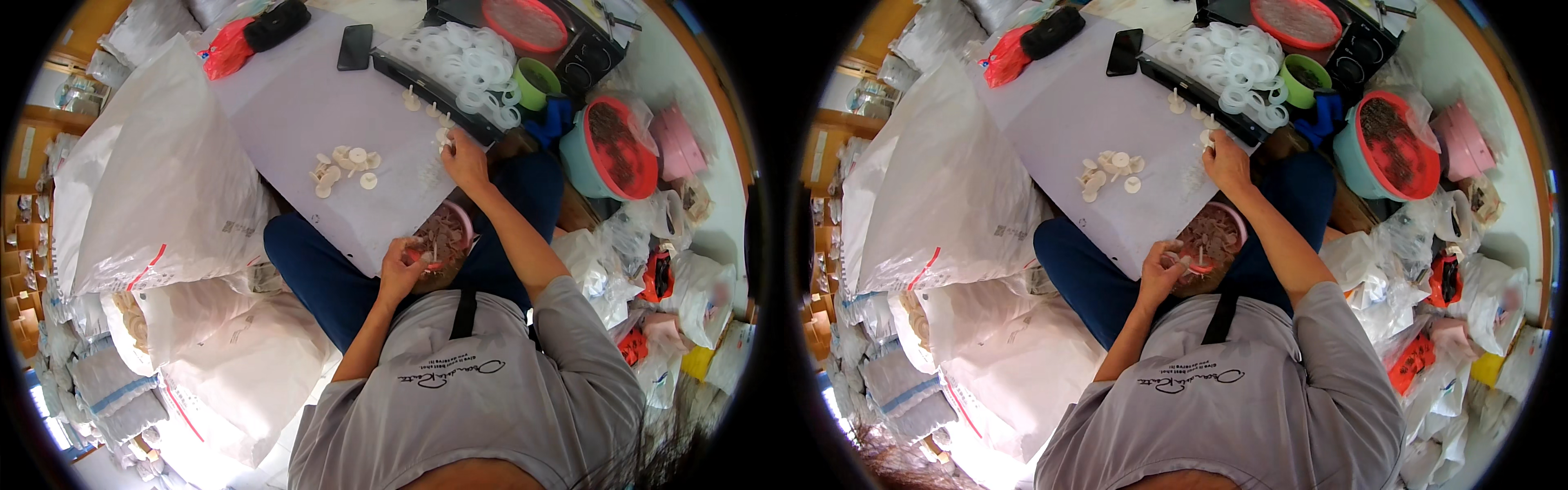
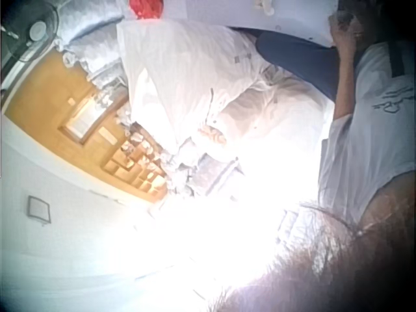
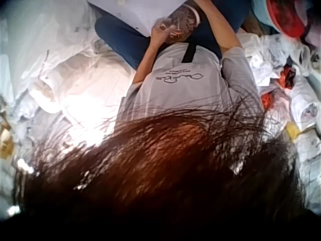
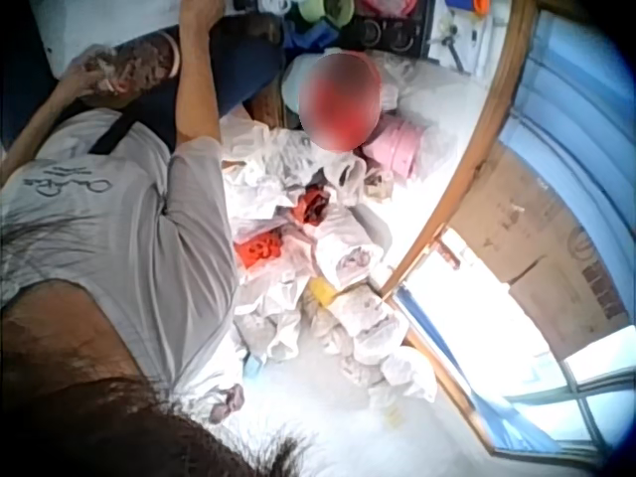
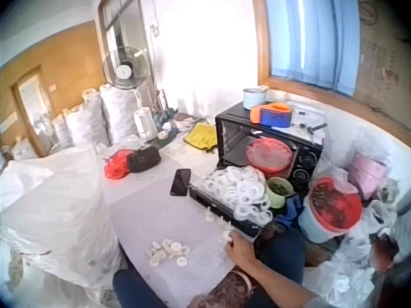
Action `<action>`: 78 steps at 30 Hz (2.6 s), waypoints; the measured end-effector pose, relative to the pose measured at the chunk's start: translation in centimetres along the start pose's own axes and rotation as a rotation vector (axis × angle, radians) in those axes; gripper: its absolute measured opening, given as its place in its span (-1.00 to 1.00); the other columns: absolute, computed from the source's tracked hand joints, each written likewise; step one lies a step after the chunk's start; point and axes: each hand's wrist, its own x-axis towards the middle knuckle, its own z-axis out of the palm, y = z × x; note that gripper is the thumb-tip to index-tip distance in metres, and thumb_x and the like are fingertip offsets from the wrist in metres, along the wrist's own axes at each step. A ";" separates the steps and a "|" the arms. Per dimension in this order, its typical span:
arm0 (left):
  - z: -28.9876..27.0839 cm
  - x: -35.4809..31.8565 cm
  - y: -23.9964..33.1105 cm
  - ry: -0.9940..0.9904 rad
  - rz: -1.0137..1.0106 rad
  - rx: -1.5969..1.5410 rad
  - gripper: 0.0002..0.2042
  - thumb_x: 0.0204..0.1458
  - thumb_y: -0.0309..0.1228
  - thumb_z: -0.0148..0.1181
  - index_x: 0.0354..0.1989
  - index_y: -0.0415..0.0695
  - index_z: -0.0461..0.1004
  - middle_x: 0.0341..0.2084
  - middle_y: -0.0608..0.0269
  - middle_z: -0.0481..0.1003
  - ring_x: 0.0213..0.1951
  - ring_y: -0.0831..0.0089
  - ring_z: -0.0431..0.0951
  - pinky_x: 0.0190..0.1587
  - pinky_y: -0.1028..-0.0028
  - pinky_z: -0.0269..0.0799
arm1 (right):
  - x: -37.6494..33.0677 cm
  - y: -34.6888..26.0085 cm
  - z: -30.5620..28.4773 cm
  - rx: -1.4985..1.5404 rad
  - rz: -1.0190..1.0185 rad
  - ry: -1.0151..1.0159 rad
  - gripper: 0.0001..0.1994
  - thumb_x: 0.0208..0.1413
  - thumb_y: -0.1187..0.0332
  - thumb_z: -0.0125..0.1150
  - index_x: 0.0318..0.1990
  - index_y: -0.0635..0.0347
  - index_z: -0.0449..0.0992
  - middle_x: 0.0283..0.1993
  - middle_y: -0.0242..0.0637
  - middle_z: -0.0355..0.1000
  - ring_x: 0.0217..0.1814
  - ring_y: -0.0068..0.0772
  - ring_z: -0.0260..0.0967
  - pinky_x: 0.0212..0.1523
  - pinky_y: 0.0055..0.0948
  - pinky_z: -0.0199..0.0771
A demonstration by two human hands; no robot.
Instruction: The person assembles small white plastic components by hand, inserting a stem into a round base and placing them on a board.
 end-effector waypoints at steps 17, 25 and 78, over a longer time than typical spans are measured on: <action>-1.5 0.8 1.2 0.160 0.081 -0.502 -0.84 0.03 -0.55 0.05 -0.20 -0.21 0.39 -0.27 0.17 0.44 -0.36 0.51 0.46 -0.46 0.53 0.52 | -9.7 -3.5 0.1 0.445 0.117 -0.265 -0.90 -0.03 0.44 0.06 -0.36 0.27 0.34 -0.53 -0.18 0.38 -0.53 -0.35 0.36 -0.47 -0.38 0.35; -1.8 0.9 0.7 0.159 0.093 -0.529 -0.84 0.03 -0.50 0.07 -0.20 -0.22 0.38 -0.39 0.18 0.46 -0.48 0.51 0.47 -0.49 0.51 0.50 | -7.4 -3.0 1.2 0.016 -0.130 -0.223 -0.92 -0.07 0.42 0.05 -0.41 0.19 0.35 -0.38 -0.13 0.35 -0.37 -0.05 0.35 -0.39 -0.18 0.34; -2.6 0.8 0.3 0.200 0.042 -0.447 -0.86 0.00 -0.58 0.05 -0.25 -0.24 0.36 -0.54 0.27 0.38 -0.69 0.56 0.40 -0.64 0.59 0.38 | -8.5 -6.2 -1.4 0.376 0.088 -0.566 -0.90 -0.14 0.46 0.11 -0.45 0.28 0.37 -0.51 -0.19 0.40 -0.45 -0.34 0.39 -0.38 -0.43 0.37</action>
